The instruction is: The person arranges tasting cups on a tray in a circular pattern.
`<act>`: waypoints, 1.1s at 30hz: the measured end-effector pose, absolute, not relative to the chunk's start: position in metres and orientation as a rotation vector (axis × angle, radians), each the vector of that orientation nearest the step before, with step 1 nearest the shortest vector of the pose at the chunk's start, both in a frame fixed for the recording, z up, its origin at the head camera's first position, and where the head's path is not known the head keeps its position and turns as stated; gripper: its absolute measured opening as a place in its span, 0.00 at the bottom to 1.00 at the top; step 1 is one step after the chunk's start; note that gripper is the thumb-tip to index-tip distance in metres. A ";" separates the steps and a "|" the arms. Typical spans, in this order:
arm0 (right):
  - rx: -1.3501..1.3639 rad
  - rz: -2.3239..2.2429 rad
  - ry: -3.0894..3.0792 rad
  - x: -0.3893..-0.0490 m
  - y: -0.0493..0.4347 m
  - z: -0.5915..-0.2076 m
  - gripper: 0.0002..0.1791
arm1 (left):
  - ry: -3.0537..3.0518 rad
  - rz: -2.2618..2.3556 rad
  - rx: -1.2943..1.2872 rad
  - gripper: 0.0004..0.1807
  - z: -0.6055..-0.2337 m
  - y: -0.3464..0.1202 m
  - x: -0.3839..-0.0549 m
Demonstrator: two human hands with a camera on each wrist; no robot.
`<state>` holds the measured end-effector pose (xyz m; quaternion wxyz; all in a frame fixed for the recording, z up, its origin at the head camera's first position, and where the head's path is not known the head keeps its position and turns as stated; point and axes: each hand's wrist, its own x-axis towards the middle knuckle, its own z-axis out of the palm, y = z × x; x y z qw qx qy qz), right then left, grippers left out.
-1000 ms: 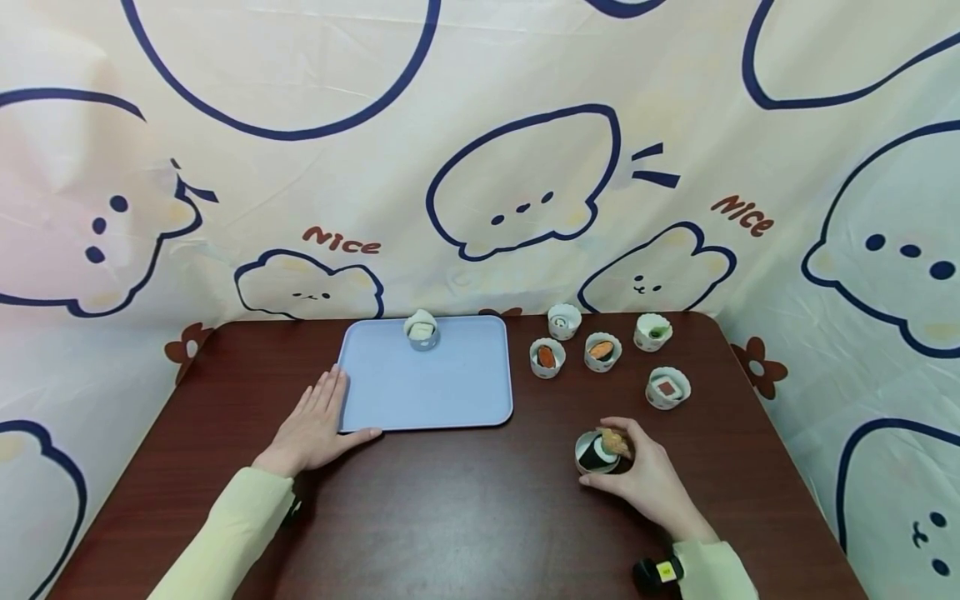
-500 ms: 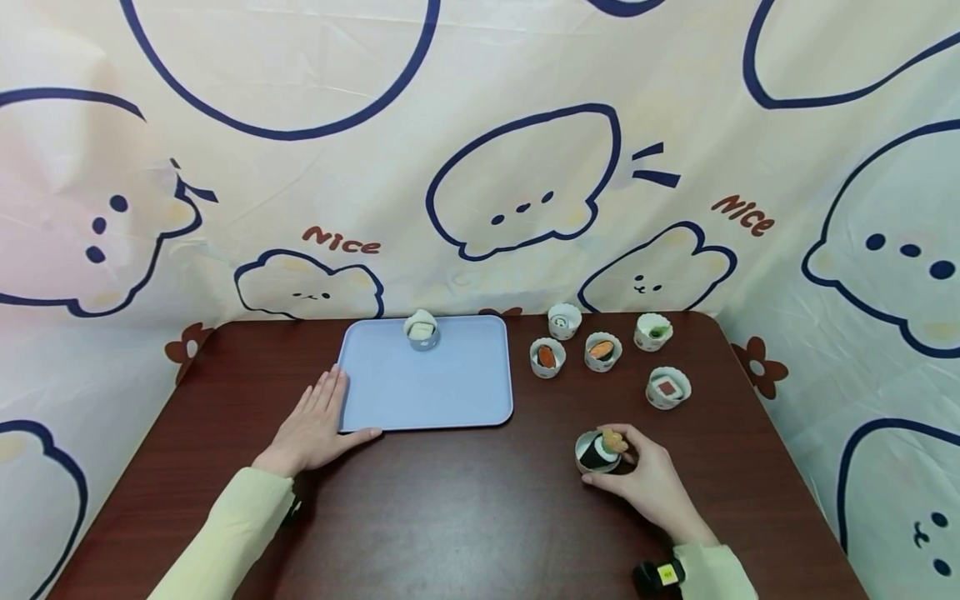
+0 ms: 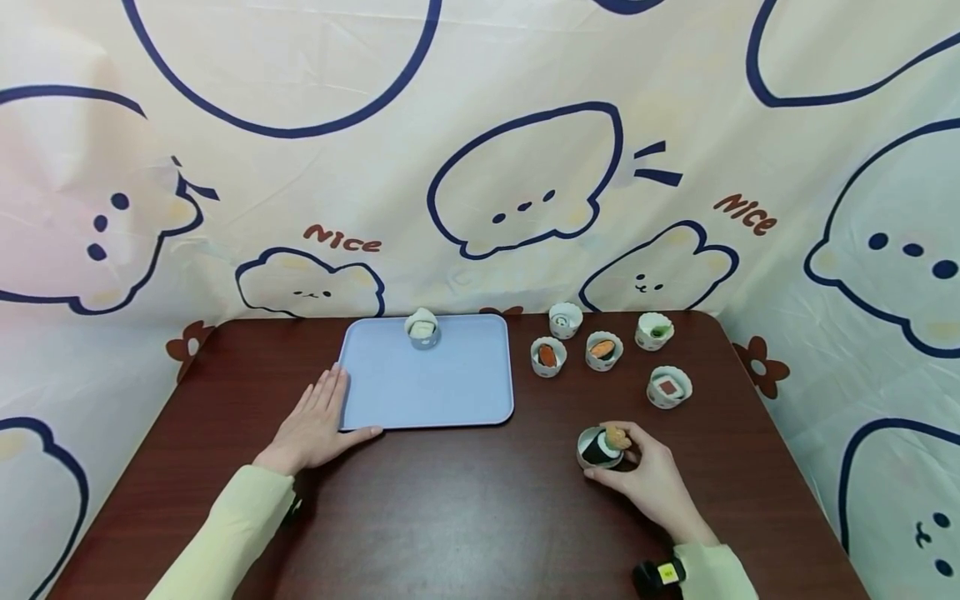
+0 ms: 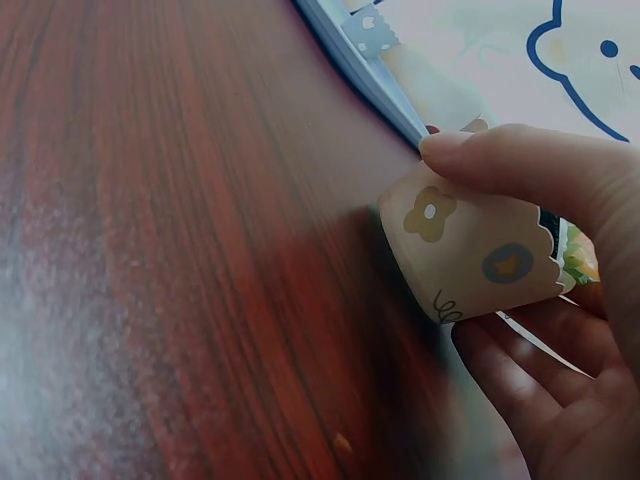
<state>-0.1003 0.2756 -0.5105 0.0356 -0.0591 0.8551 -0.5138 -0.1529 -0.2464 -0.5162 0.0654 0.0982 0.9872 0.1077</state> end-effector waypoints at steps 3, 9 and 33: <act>-0.176 -1.596 2.613 -0.101 0.275 -0.510 0.38 | 2.980 0.320 0.294 0.71 -0.516 -0.246 -0.153; -0.166 -1.606 2.607 -0.101 0.274 -0.510 0.40 | 2.988 0.323 0.293 0.70 -0.513 -0.245 -0.152; -0.171 -1.591 2.667 -0.109 0.267 -0.507 0.39 | 3.009 0.347 0.281 0.69 -0.503 -0.240 -0.146</act>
